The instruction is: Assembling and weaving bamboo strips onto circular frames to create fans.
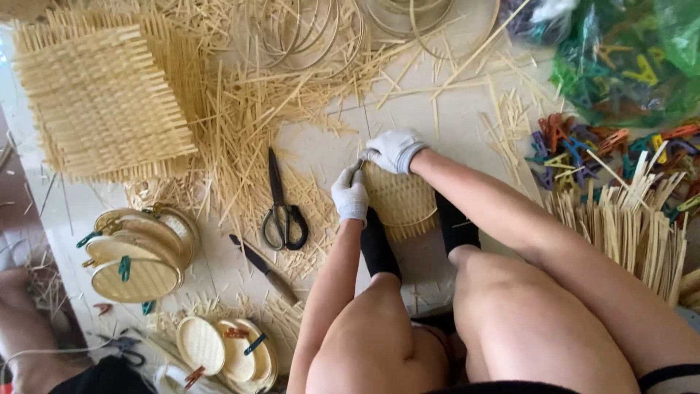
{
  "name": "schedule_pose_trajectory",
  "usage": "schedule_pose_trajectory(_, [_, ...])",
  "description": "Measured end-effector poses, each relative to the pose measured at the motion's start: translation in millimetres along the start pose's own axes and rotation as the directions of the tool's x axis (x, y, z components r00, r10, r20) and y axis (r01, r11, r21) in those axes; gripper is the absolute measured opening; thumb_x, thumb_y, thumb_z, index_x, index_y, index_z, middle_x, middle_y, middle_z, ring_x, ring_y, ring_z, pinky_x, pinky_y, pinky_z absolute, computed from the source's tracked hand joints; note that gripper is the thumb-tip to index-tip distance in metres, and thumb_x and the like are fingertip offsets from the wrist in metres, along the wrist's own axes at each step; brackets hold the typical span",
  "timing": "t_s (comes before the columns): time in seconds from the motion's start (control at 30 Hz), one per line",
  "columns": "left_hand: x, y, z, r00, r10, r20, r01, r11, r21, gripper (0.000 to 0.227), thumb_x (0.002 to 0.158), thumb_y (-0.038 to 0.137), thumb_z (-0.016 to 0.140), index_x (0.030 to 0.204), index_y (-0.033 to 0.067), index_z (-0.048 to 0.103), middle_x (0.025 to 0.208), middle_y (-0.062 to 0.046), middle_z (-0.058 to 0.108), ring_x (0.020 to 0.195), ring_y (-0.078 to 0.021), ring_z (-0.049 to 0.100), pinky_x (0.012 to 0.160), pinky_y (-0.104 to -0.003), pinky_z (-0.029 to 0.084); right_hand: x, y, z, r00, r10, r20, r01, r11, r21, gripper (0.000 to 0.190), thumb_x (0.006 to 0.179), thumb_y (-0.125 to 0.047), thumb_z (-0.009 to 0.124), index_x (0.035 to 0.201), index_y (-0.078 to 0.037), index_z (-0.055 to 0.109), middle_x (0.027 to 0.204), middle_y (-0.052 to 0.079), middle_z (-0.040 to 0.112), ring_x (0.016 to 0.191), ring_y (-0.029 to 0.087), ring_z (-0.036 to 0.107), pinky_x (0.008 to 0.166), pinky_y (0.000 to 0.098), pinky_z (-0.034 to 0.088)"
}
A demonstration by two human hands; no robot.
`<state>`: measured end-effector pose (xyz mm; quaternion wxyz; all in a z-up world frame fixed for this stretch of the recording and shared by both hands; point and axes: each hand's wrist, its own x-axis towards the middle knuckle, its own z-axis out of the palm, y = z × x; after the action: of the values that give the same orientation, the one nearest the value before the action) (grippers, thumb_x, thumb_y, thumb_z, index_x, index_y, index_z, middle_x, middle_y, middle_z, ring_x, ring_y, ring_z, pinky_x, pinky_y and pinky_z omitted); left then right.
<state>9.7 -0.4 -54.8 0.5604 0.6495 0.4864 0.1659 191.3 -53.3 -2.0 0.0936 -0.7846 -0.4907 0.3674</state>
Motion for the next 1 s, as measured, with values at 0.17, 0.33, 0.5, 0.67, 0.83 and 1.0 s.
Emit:
schedule_pose_trajectory(0.17, [12, 0, 8, 0.99, -0.137, -0.014, 0.137, 0.989, 0.053, 0.023, 0.093, 0.008, 0.063, 0.11, 0.0057, 0.078, 0.081, -0.006, 0.071, 0.072, -0.0082, 0.054, 0.069, -0.026, 0.049, 9, 3, 4, 0.999, 0.028, 0.015, -0.027, 0.998, -0.062, 0.044, 0.102, -0.053, 0.044, 0.114, -0.022, 0.072, 0.104, 0.015, 0.075, 0.097, 0.038, 0.07, 0.084, 0.0526, 0.054])
schedule_pose_trajectory(0.33, [3, 37, -16, 0.988, -0.123, 0.097, 0.117, 0.991, 0.067, 0.023, 0.097, 0.011, 0.06, 0.114, 0.005, 0.074, 0.087, -0.006, 0.072, 0.072, -0.0108, 0.054, 0.068, -0.028, 0.049, 6, 8, 19, 0.999, -0.012, -0.046, 0.011, 0.999, -0.035, 0.045, 0.103, -0.053, 0.045, 0.114, -0.02, 0.072, 0.105, 0.016, 0.074, 0.096, 0.039, 0.07, 0.083, 0.0524, 0.054])
schedule_pose_trajectory(0.5, [-43, 63, -36, 0.904, 0.425, 0.041, -0.394, 0.795, 0.462, 0.031, 0.091, 0.02, 0.074, 0.118, 0.0063, 0.067, 0.096, -0.015, 0.071, 0.09, -0.0353, 0.066, 0.083, -0.047, 0.054, -16, -26, -9, 0.852, -0.212, -0.478, 0.095, 0.962, -0.256, 0.043, 0.091, -0.046, 0.057, 0.113, -0.011, 0.071, 0.102, 0.016, 0.073, 0.087, 0.034, 0.071, 0.076, 0.0523, 0.053])
schedule_pose_trajectory(0.67, [-100, -4, 0, 0.74, -0.173, 0.65, 0.076, 0.982, 0.175, 0.043, 0.095, 0.034, 0.072, 0.125, 0.003, 0.068, 0.117, -0.018, 0.073, 0.102, -0.0331, 0.074, 0.089, -0.046, 0.06, 4, -48, 21, 0.83, -0.513, -0.22, 0.336, 0.773, -0.538, 0.033, 0.085, -0.042, 0.055, 0.085, -0.016, 0.075, 0.089, 0.009, 0.074, 0.087, 0.029, 0.071, 0.088, 0.049, 0.051])
schedule_pose_trajectory(0.83, [-113, -5, 14, 0.276, -0.62, 0.734, 0.902, 0.431, 0.026, 0.061, 0.1, 0.043, 0.061, 0.134, -0.0079, 0.054, 0.126, -0.025, 0.064, 0.098, -0.036, 0.072, 0.084, -0.054, 0.062, 15, -49, 38, 0.917, -0.366, 0.161, 0.4, 0.82, -0.409, 0.058, 0.104, -0.051, 0.042, 0.073, -0.014, 0.075, 0.077, 0.01, 0.073, 0.076, 0.032, 0.07, 0.074, 0.048, 0.054])
schedule_pose_trajectory(1.0, [-113, -38, 25, 0.487, -0.658, 0.575, 0.786, 0.617, 0.041, 0.051, 0.098, 0.04, 0.066, 0.12, -0.0058, 0.064, 0.109, -0.018, 0.069, 0.087, -0.0291, 0.067, 0.075, -0.043, 0.058, 22, -52, 22, 0.947, -0.269, 0.174, 0.316, 0.874, -0.37, 0.064, 0.103, -0.047, 0.036, 0.067, -0.011, 0.074, 0.067, 0.013, 0.072, 0.063, 0.033, 0.069, 0.064, 0.0495, 0.055])
